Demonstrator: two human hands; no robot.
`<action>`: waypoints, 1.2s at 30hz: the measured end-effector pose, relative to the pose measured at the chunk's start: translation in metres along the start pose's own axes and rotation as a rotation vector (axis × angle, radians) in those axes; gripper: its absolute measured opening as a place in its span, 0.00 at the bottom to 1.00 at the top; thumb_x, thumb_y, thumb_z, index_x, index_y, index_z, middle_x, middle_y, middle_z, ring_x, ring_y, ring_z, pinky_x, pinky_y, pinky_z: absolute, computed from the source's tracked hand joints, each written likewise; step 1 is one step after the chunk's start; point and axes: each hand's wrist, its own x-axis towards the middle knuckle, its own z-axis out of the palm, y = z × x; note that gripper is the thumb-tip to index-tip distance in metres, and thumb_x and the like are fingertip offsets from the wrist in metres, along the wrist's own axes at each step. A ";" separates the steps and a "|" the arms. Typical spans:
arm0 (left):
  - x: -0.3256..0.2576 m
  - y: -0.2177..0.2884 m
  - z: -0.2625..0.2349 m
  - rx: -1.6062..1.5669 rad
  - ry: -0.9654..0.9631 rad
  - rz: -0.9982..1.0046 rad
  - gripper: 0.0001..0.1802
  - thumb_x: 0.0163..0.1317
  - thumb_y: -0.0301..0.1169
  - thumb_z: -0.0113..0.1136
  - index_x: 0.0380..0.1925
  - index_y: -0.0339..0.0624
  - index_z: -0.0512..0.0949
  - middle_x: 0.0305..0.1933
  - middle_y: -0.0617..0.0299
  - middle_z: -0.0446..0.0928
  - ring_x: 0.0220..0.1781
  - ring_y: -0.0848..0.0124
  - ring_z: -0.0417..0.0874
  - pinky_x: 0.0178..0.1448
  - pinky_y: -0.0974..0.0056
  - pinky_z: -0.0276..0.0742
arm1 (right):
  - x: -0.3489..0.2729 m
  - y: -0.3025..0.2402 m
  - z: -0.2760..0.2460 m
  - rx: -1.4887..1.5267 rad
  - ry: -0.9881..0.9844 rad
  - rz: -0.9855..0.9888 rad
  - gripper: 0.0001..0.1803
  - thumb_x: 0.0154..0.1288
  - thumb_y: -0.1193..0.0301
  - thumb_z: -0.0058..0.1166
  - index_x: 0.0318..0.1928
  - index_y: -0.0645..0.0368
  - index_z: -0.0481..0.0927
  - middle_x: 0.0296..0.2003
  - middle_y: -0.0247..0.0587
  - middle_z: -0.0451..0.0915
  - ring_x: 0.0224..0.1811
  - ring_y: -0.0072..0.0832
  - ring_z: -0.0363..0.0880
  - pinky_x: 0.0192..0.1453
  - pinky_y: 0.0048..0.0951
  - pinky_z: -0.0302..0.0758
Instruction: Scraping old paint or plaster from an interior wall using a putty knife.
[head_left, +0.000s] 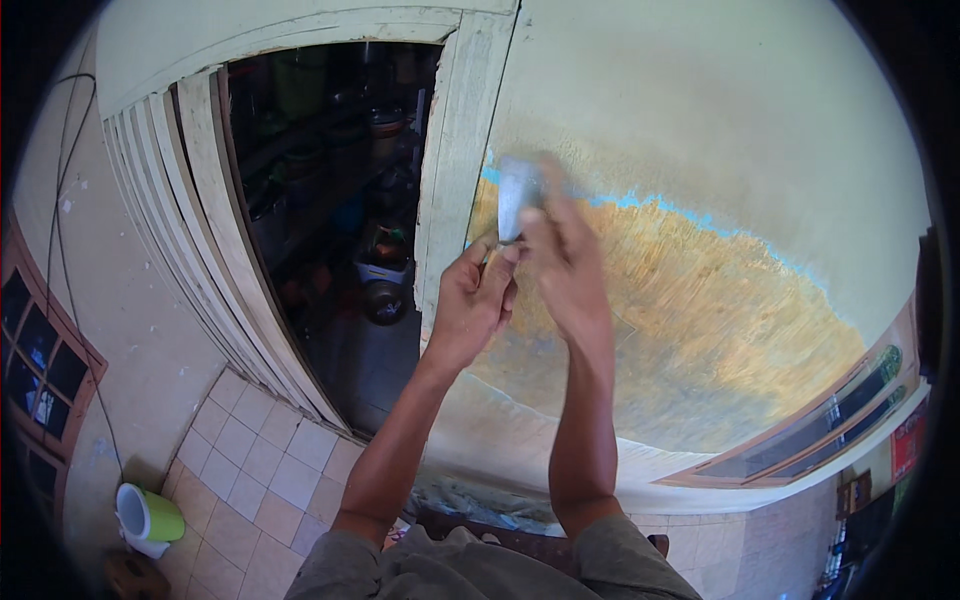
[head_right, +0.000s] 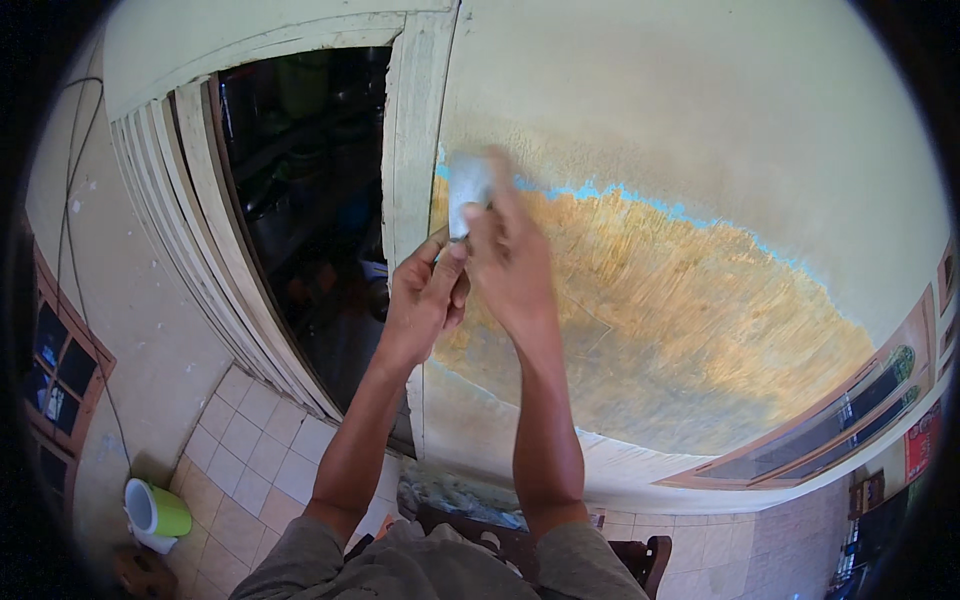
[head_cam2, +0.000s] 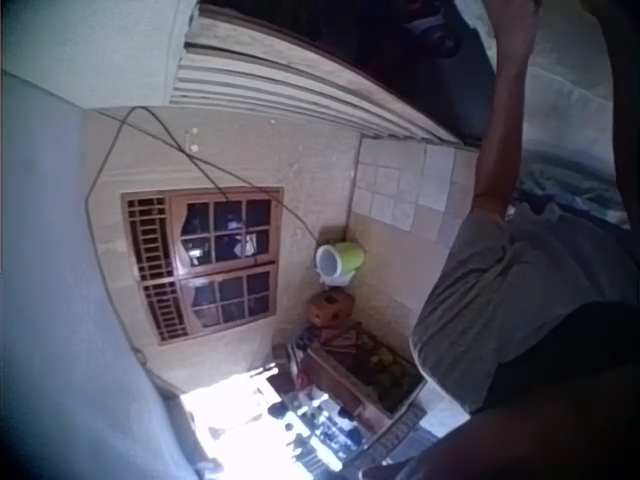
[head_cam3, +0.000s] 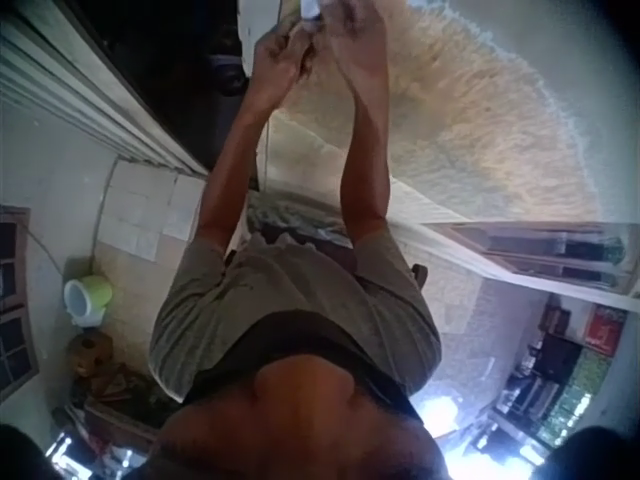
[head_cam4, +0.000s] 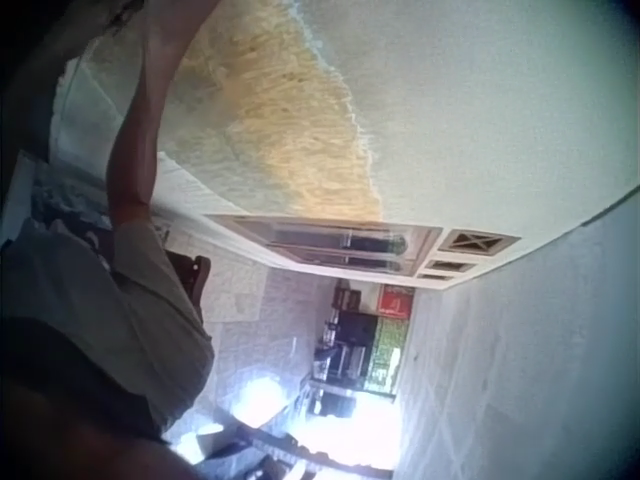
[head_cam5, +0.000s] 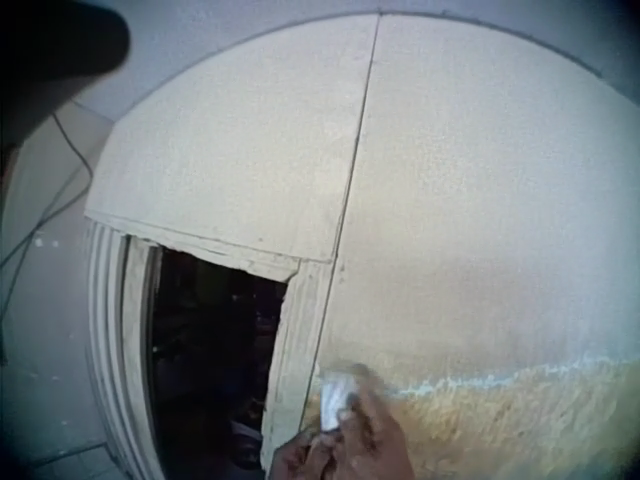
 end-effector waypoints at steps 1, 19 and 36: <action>0.003 0.001 -0.008 0.008 0.015 0.010 0.19 0.79 0.47 0.54 0.54 0.44 0.77 0.20 0.71 0.67 0.17 0.83 0.64 0.21 0.73 0.59 | -0.008 -0.009 -0.005 -0.156 0.155 -0.090 0.23 0.77 0.72 0.51 0.70 0.57 0.74 0.45 0.49 0.87 0.38 0.26 0.82 0.40 0.29 0.80; 0.013 -0.012 -0.009 -0.068 0.056 -0.161 0.24 0.78 0.50 0.53 0.40 0.38 0.82 0.14 0.72 0.63 0.11 0.82 0.59 0.14 0.71 0.51 | 0.010 0.085 -0.118 -1.218 0.837 -0.646 0.29 0.80 0.55 0.43 0.75 0.52 0.69 0.79 0.53 0.57 0.81 0.56 0.51 0.80 0.59 0.48; 0.030 0.023 -0.018 0.016 0.020 -0.273 0.31 0.78 0.55 0.51 0.18 0.47 0.70 0.11 0.75 0.57 0.10 0.83 0.54 0.13 0.70 0.47 | 0.010 0.088 -0.111 -1.214 0.828 -0.651 0.29 0.78 0.56 0.45 0.73 0.55 0.72 0.78 0.56 0.58 0.81 0.58 0.51 0.80 0.58 0.50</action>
